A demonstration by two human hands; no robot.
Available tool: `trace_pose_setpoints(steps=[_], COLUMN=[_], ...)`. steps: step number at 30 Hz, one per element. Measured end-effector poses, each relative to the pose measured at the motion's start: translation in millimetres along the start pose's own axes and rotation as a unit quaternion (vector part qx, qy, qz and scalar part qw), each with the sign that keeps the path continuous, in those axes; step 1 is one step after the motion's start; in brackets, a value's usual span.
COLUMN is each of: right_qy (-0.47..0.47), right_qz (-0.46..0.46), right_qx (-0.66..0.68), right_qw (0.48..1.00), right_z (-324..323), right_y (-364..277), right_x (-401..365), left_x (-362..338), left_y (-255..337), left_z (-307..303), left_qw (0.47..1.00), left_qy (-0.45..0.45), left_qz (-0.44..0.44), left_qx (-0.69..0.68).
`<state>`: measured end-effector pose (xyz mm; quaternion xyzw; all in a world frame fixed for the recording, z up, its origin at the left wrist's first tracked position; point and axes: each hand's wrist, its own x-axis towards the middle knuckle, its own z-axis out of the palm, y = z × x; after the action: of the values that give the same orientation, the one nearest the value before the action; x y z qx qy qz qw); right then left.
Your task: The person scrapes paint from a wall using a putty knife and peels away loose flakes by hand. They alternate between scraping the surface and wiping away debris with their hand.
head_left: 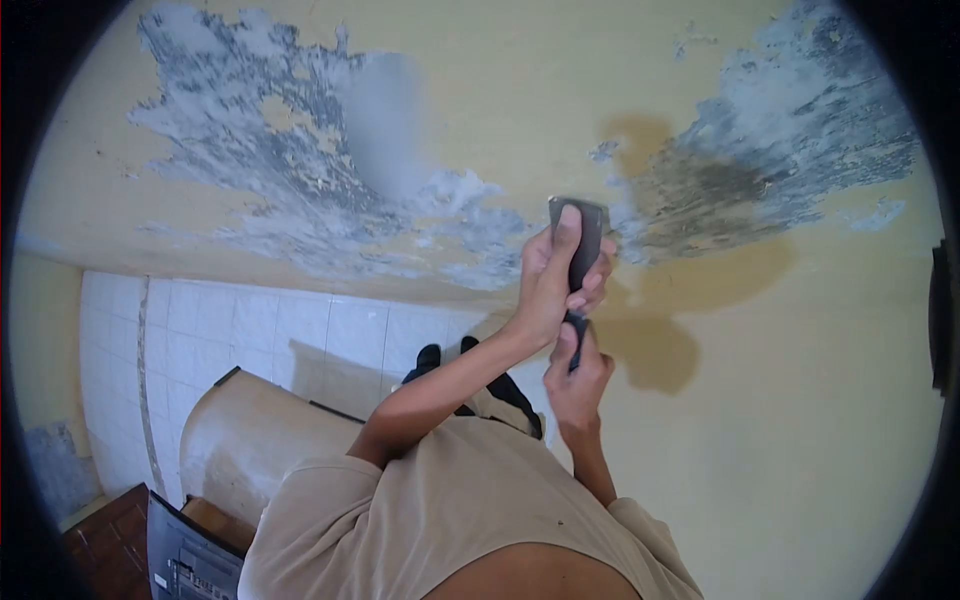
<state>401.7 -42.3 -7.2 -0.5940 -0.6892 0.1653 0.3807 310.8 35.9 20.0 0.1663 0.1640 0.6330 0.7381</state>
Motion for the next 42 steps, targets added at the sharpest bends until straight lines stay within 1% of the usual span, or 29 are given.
trace_pose_setpoints(steps=[3,5,7,8,9,11,12,14,15,16,19,20,21,23,25,27,28,31,32,35,36,39,40,41,42], right_qy=[-0.019,-0.014,-0.018,-0.013,-0.014,-0.013,-0.024,-0.007,0.005,-0.015,-0.029,-0.034,-0.035,-0.018,-0.017,-0.016,-0.025,-0.025,-0.03,-0.007,-0.014,-0.004,-0.025,-0.021,0.013], right_qz=[0.031,0.02,0.011,0.017,0.024,0.007,0.013,-0.008,-0.018,-0.004,0.003,0.013,0.008,0.0,0.011,-0.011,0.0,0.012,0.024,-0.017,0.002,0.003,0.062,0.052,-0.028], right_qx=[-0.02,-0.018,-0.013,-0.047,-0.048,-0.044,-0.034,-0.047,-0.058,-0.082,-0.084,-0.079,-0.08,-0.12,-0.121,-0.1,-0.099,-0.121,-0.124,-0.108,-0.118,-0.11,-0.082,-0.08,-0.084], right_qw=[0.999,1.0,1.0,0.999,0.998,0.999,0.999,0.999,0.998,0.997,0.996,0.996,0.996,0.993,0.992,0.995,0.995,0.992,0.992,0.994,0.993,0.994,0.994,0.995,0.996], right_z=[-16.5,-9.3,-3.7,-10.2,-15.3,-19.4,-14.6,-10.8,-11.8,-21.4,-23.4,-20.0,-18.4,-18.9,-24.8,-19.9,-15.5,-18.6,-22.6,-21.8,-17.5,-19.1,-30.2,-24.3,-15.1], right_y=[6.9,2.1,-1.8,-5.1,-3.6,1.6,2.3,-1.8,-5.4,-8.6,-3.3,-7.2,-6.5,-5.3,-6.4,-1.5,-5.8,-8.1,-7.9,-0.3,-5.4,-11.6,-9.8,-7.6,-5.5], right_x=[0.9,3.9,2.9,1.9,-1.8,4.9,6.8,9.4,5.8,5.6,8.6,9.5,11.4,3.5,3.0,9.9,10.5,7.6,-1.8,10.6,11.3,6.7,5.8,12.1,14.1], left_x=[1.9,2.1,0.1,-0.2,-3.7,0.8,1.6,3.3,-1.0,-7.6,1.4,2.2,4.2,-1.1,-2.9,0.8,1.4,1.4,0.9,2.7,3.1,-0.3,-0.3,3.3,2.3], left_y=[-17.0,-10.8,-0.1,-2.8,-8.4,-12.3,-8.0,-2.8,-2.6,-8.5,-14.5,-10.5,-7.5,-6.7,-12.6,-11.3,-6.5,-5.7,-9.0,-13.7,-6.6,-2.2,-14.6,-10.0,-4.0], left_z=[7.2,1.0,-1.6,2.6,5.5,9.9,6.0,3.8,2.5,1.3,6.7,1.7,2.0,1.5,5.1,6.0,0.3,0.2,5.5,6.9,3.3,7.8,12.6,11.1,7.9], left_qw=[0.999,1.0,0.999,0.999,0.999,0.998,0.998,0.998,0.997,0.998,0.996,0.996,0.995,0.995,0.995,0.995,0.995,0.996,0.995,0.996,0.996,0.997,0.996,0.997,0.998], left_qy=[0.007,0.015,-0.028,0.001,0.004,0.02,0.007,-0.012,-0.022,-0.015,0.008,-0.011,-0.013,0.005,0.018,0.035,-0.011,-0.015,0.007,0.017,-0.013,0.012,0.019,0.012,-0.004], left_qz=[-0.005,-0.01,0.021,0.01,0.002,-0.012,0.016,0.022,0.02,0.011,-0.013,0.016,0.021,-0.007,-0.023,-0.025,0.011,0.009,-0.02,-0.016,-0.001,-0.013,-0.025,-0.016,0.001], left_qx=[-0.031,-0.021,-0.012,-0.036,-0.036,-0.053,-0.053,-0.06,-0.065,-0.067,-0.086,-0.09,-0.093,-0.1,-0.1,-0.09,-0.098,-0.093,-0.101,-0.085,-0.089,-0.08,-0.078,-0.076,-0.07])
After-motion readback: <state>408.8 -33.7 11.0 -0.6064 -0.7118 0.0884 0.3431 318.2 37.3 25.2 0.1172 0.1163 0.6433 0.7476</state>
